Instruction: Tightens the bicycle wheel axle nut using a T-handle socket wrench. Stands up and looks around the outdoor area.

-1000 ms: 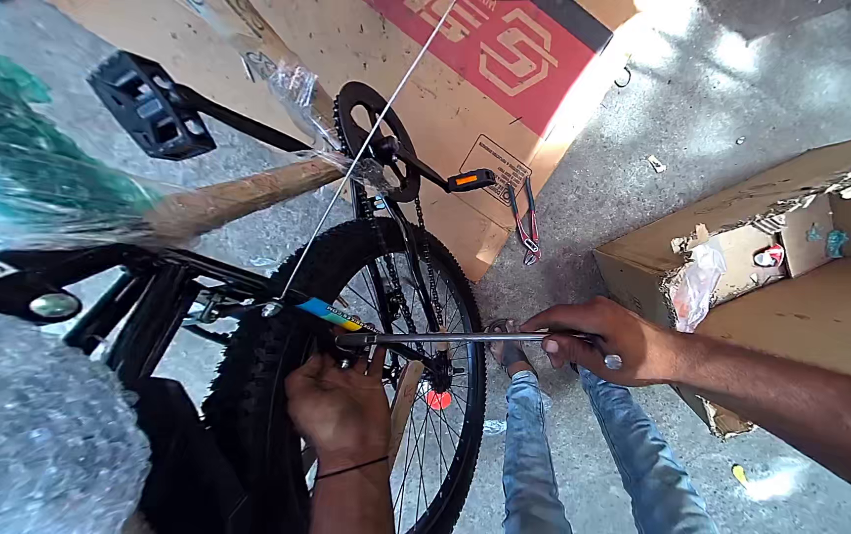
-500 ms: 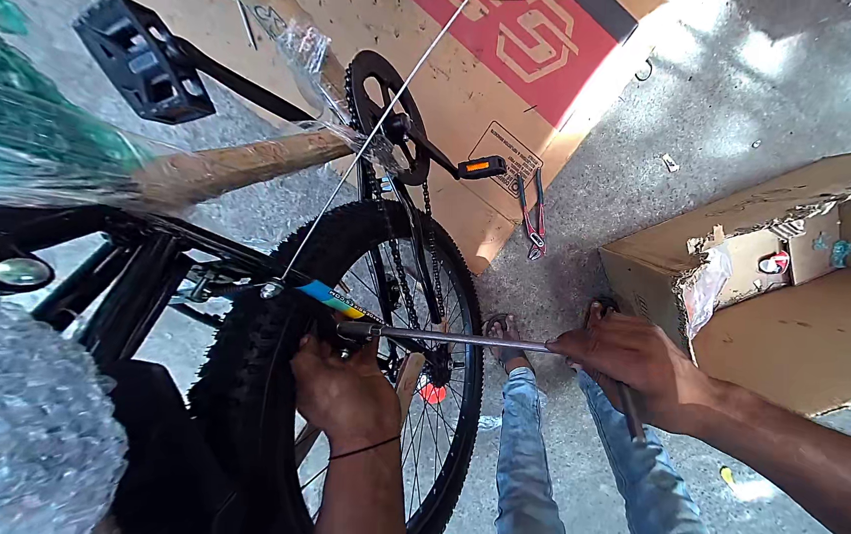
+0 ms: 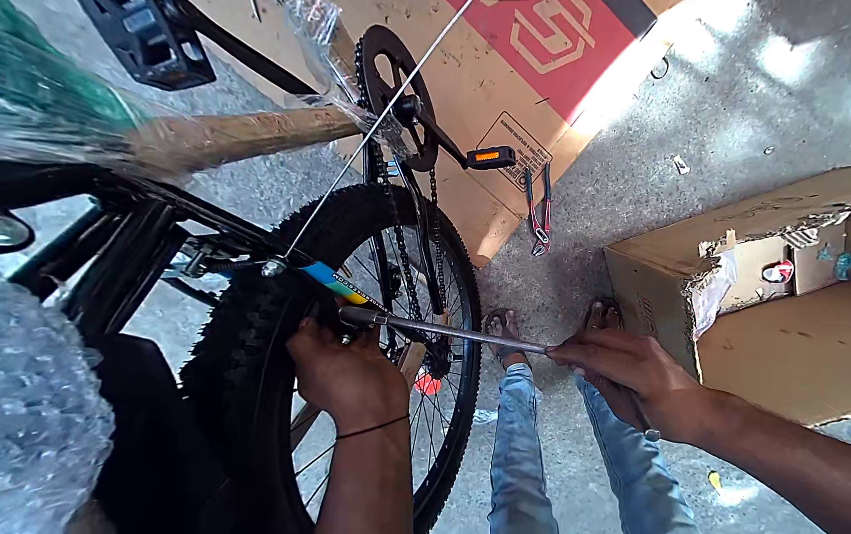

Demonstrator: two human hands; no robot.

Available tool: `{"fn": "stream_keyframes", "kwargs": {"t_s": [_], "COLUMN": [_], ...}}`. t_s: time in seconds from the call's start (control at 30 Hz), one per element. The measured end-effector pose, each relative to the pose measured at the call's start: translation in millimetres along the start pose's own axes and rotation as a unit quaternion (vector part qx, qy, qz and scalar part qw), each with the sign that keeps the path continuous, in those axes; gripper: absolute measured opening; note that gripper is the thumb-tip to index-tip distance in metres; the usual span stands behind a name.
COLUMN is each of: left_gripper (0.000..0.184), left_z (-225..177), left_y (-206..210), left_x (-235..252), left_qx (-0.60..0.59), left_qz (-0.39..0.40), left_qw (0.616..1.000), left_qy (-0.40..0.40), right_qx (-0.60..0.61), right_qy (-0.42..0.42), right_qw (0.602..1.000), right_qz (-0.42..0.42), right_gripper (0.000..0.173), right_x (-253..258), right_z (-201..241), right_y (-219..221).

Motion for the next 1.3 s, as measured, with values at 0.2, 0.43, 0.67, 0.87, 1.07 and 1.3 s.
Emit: {"fn": "stream_keyframes", "kwargs": {"t_s": [0.2,0.43,0.67,0.87,1.07,1.3], "left_gripper": [0.037,0.036,0.037,0.038,0.038,0.033], "left_z": [-2.2,-2.4,0.6,2.2,-4.1,-1.1], "left_y": [-0.2,-1.9,-4.2,-4.4,-0.3,1.3], "left_x": [-4.4,-2.8,-1.5,-0.6,-3.1,-2.8], "left_qx": [0.049,0.042,0.015,-0.024,0.047,-0.013], "left_qz": [-0.003,-0.005,0.020,0.042,0.009,-0.003], "left_qw": [0.999,0.999,1.000,0.999,0.999,1.000], "left_qy": [0.010,0.011,0.017,0.007,0.016,0.027], "right_qx": [0.087,0.227,-0.064,-0.019,-0.118,-0.043], "right_qy": [0.054,0.137,0.161,0.198,-0.038,0.010], "right_qw": [0.995,0.963,0.979,0.978,0.992,0.995], "right_qz": [-0.008,0.047,0.109,0.057,0.002,-0.090], "right_gripper": [0.030,0.039,0.036,0.034,0.028,0.027], "right_x": [5.6,8.6,0.0,-1.6,-13.0,-20.7], "right_z": [-5.3,-12.9,-10.8,-14.6,-12.2,-16.8], "right_y": [-13.1,-8.0,-6.4,-22.8,-36.5,-36.3]}}
Point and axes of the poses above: each hand's wrist, its own x-axis towards the middle knuckle, its own y-axis out of the palm, z = x × y, the point moved 4 cm from there along x, towards the middle knuckle, and after that the axes turned 15 degrees about -x, right-handed, at the moved point
